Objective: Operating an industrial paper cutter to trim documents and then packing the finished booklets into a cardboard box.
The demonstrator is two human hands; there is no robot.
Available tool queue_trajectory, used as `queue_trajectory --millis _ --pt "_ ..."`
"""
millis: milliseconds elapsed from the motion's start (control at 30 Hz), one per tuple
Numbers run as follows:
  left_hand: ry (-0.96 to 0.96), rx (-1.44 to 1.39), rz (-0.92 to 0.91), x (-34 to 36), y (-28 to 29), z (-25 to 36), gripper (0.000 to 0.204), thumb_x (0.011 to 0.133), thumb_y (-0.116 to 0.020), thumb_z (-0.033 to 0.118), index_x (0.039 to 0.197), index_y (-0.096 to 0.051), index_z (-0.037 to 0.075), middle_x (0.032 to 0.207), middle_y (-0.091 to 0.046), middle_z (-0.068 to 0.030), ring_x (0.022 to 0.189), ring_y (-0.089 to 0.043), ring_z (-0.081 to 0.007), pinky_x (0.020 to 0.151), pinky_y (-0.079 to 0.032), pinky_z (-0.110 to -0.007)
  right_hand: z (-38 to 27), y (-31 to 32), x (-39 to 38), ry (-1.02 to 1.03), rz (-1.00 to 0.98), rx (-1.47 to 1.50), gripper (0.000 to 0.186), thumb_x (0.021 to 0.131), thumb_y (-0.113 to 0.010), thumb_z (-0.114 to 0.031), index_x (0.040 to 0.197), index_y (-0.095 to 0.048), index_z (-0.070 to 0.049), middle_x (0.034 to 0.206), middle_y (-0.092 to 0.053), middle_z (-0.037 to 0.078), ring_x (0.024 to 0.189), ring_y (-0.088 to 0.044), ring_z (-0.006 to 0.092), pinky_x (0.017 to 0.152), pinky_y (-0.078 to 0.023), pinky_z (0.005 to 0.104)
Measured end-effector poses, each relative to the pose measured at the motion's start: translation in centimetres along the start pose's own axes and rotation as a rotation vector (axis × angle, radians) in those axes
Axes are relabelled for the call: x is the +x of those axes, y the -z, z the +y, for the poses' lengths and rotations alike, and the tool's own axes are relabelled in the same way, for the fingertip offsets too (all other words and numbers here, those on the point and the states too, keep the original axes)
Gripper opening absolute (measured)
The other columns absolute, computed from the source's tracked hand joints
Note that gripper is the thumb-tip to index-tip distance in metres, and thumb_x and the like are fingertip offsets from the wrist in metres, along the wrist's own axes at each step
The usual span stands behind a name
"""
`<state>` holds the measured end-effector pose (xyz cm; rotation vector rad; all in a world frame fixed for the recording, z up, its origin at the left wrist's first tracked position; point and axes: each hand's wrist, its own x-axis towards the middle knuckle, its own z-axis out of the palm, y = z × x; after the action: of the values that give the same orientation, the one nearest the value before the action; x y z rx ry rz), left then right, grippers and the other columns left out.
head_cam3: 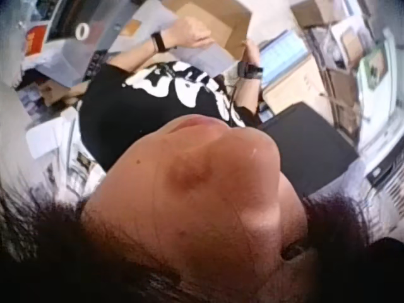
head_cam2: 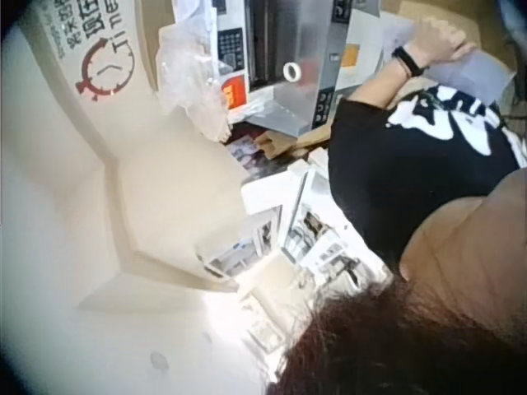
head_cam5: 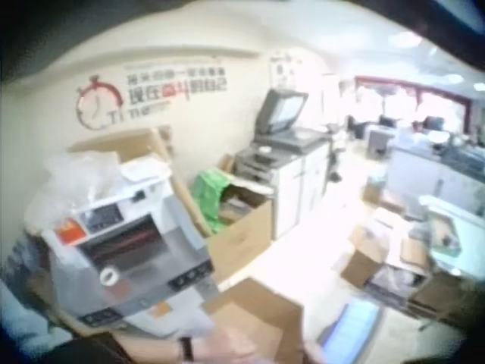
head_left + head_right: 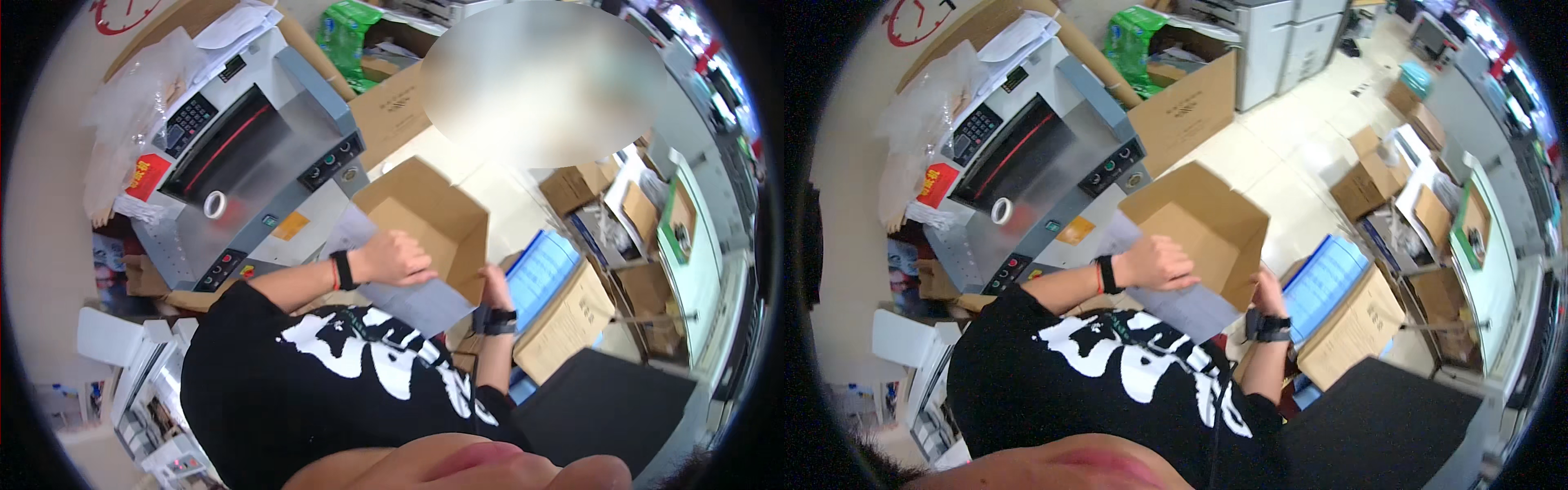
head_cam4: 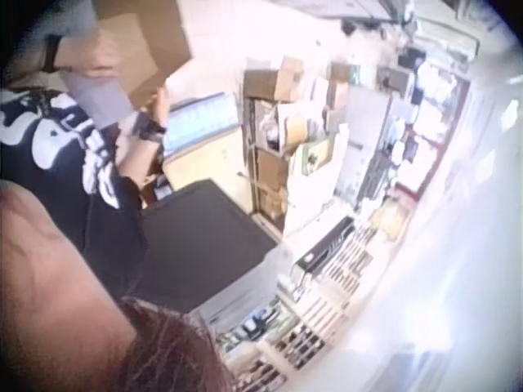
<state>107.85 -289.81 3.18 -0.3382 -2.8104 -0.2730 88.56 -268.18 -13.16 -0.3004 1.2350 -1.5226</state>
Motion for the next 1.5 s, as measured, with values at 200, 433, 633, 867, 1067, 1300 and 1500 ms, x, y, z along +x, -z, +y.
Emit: queue_trajectory --millis 200,433,633,867,1067,1300,1500 --pt "0.201 -0.215 0.362 12.3 15.0 -13.9 0.034 0.079 -0.075 0.019 0.107 -0.062 0.006 0.113 -0.062 -0.0118 0.108 -0.057 -0.0305 0.091 -0.047 -0.038 -15.1 4.4 15.0 0.003 0.107 -0.106 0.046 0.085 -0.049 0.000 0.132 -0.048 0.004 0.109 -0.063 0.012 0.088 -0.064 0.0188 0.076 -0.053 0.0287" --pt "0.081 -0.066 0.987 32.9 15.4 -22.8 0.055 0.077 -0.078 0.027 0.119 -0.055 0.000 0.122 -0.059 -0.0176 0.113 -0.056 -0.0298 0.090 -0.047 -0.043 -27.6 14.8 31.1 0.159 0.284 -0.175 0.049 0.085 -0.046 0.005 0.134 -0.048 0.003 0.115 -0.063 0.009 0.090 -0.062 0.0132 0.074 -0.049 0.0241" --pt "-0.221 -0.157 1.070 56.3 18.3 -41.1 0.057 0.077 -0.078 0.027 0.121 -0.054 0.000 0.124 -0.058 -0.0184 0.115 -0.055 -0.0305 0.092 -0.045 -0.044 -41.6 23.0 39.1 0.333 0.554 -0.162 0.044 0.085 -0.047 0.002 0.129 -0.051 0.007 0.115 -0.064 0.010 0.100 -0.062 0.0161 0.082 -0.050 0.0264" --pt "-0.562 -0.031 1.375 84.0 22.6 -58.8 0.060 0.077 -0.078 0.027 0.124 -0.052 0.000 0.126 -0.056 -0.0192 0.117 -0.053 -0.0313 0.094 -0.044 -0.046 -51.7 40.3 54.2 0.747 0.926 -0.452 0.045 0.082 -0.050 -0.002 0.127 -0.051 0.002 0.118 -0.060 0.013 0.098 -0.060 0.0197 0.076 -0.050 0.0299" --pt "-0.500 0.159 1.399 102.8 22.2 -74.3 0.062 0.077 -0.078 0.027 0.126 -0.050 -0.001 0.128 -0.055 -0.0200 0.119 -0.052 -0.0321 0.095 -0.042 -0.047 -67.9 50.1 68.7 0.515 0.905 -0.212 0.054 0.078 -0.054 0.004 0.132 -0.048 0.003 0.127 -0.057 0.014 0.117 -0.056 0.0233 0.100 -0.044 0.0366" --pt "-0.492 0.211 1.516 125.6 21.9 -85.9 0.065 0.077 -0.077 0.026 0.129 -0.048 -0.001 0.130 -0.053 -0.0209 0.121 -0.051 -0.0329 0.097 -0.041 -0.049 -90.8 61.0 77.0 0.509 0.911 -0.339 0.055 0.079 -0.055 0.004 0.134 -0.047 0.004 0.128 -0.057 0.014 0.115 -0.057 0.0215 0.097 -0.046 0.0337" --pt "-0.574 0.161 1.511 144.1 14.2 -98.1 0.068 0.077 -0.077 0.026 0.132 -0.047 -0.001 0.132 -0.051 -0.0217 0.123 -0.049 -0.0336 0.098 -0.040 -0.051 -96.6 71.5 94.3 0.432 1.032 -0.184 0.067 0.084 -0.068 -0.026 0.140 -0.041 -0.003 0.125 -0.055 0.022 0.103 -0.059 0.0324 0.087 -0.049 0.0454"
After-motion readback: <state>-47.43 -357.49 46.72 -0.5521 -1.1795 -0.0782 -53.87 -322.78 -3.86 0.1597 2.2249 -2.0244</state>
